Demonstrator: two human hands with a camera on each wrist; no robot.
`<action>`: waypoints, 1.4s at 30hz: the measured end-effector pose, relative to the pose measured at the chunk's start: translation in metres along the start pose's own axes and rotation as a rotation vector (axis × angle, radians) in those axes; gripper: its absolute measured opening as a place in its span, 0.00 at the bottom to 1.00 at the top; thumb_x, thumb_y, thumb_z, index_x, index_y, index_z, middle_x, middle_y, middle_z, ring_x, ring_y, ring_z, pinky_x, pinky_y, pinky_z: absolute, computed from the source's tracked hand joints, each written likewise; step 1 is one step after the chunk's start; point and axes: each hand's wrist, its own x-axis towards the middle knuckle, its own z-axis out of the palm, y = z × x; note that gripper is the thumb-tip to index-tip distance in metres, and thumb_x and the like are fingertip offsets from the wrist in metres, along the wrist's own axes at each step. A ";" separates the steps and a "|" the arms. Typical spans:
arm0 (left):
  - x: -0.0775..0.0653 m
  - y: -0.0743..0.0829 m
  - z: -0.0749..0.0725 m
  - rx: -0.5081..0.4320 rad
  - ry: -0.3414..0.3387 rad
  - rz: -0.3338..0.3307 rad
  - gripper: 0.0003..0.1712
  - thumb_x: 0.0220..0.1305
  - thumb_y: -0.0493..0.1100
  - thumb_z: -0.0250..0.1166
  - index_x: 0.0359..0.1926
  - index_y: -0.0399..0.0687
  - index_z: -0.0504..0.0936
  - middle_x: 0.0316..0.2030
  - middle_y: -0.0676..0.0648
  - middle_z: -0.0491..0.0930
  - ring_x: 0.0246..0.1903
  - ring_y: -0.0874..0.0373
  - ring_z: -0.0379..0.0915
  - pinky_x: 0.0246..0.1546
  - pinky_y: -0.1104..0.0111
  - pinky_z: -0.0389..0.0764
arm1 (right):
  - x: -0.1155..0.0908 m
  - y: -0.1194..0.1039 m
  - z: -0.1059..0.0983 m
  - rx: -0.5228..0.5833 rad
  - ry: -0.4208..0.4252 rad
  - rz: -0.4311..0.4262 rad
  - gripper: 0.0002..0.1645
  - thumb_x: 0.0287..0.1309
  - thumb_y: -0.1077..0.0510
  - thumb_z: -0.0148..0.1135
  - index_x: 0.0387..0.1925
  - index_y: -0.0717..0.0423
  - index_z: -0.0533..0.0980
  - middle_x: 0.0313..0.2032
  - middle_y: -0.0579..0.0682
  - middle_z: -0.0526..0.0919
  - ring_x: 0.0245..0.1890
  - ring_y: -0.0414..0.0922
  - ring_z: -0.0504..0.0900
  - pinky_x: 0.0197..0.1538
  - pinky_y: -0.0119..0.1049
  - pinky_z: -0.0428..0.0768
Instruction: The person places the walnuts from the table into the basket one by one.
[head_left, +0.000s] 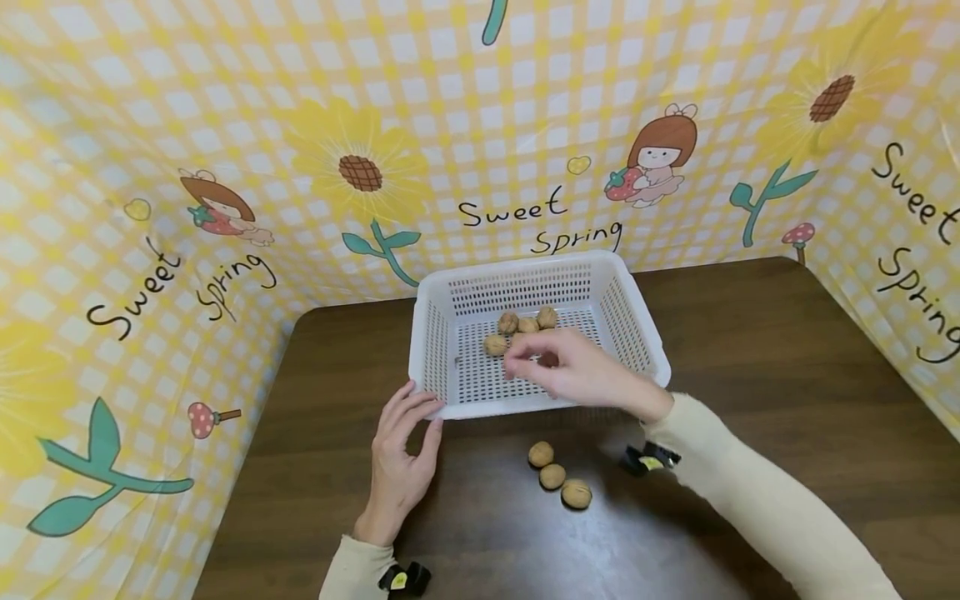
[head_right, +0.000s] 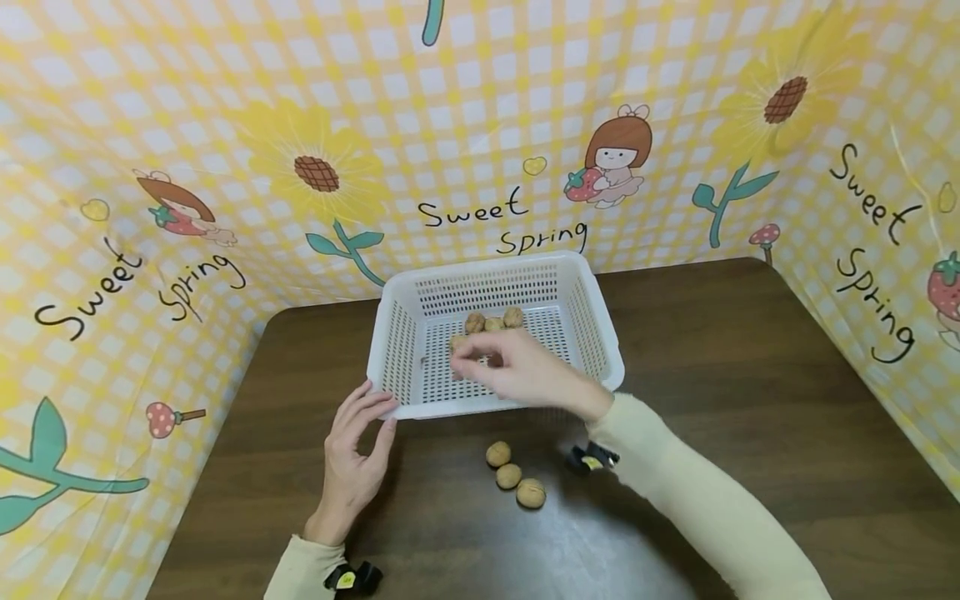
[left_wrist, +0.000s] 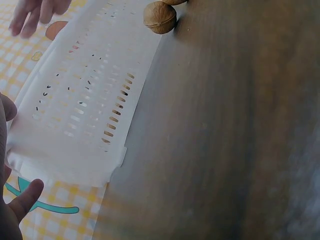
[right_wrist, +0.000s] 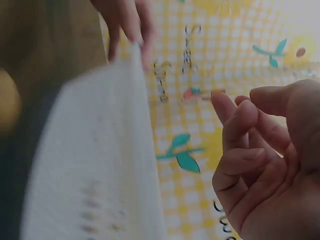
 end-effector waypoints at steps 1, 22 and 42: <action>0.000 -0.001 0.000 -0.001 0.002 0.005 0.15 0.66 0.30 0.69 0.51 0.47 0.91 0.54 0.42 0.87 0.72 0.40 0.70 0.79 0.70 0.64 | -0.008 0.001 0.005 0.017 -0.005 -0.005 0.09 0.76 0.54 0.63 0.49 0.47 0.87 0.37 0.45 0.90 0.16 0.36 0.74 0.20 0.31 0.74; -0.001 0.000 0.000 -0.004 0.011 0.016 0.16 0.65 0.29 0.70 0.51 0.47 0.91 0.55 0.42 0.87 0.71 0.39 0.71 0.79 0.69 0.65 | -0.106 0.075 0.055 0.068 -0.168 0.040 0.16 0.65 0.48 0.76 0.52 0.46 0.85 0.25 0.42 0.84 0.18 0.27 0.73 0.23 0.26 0.77; -0.001 0.002 -0.001 -0.002 -0.017 -0.035 0.14 0.67 0.32 0.70 0.51 0.48 0.90 0.55 0.43 0.87 0.73 0.41 0.70 0.79 0.70 0.64 | -0.114 0.090 0.058 0.069 -0.242 0.061 0.25 0.58 0.53 0.81 0.56 0.48 0.82 0.45 0.42 0.86 0.22 0.25 0.73 0.26 0.25 0.79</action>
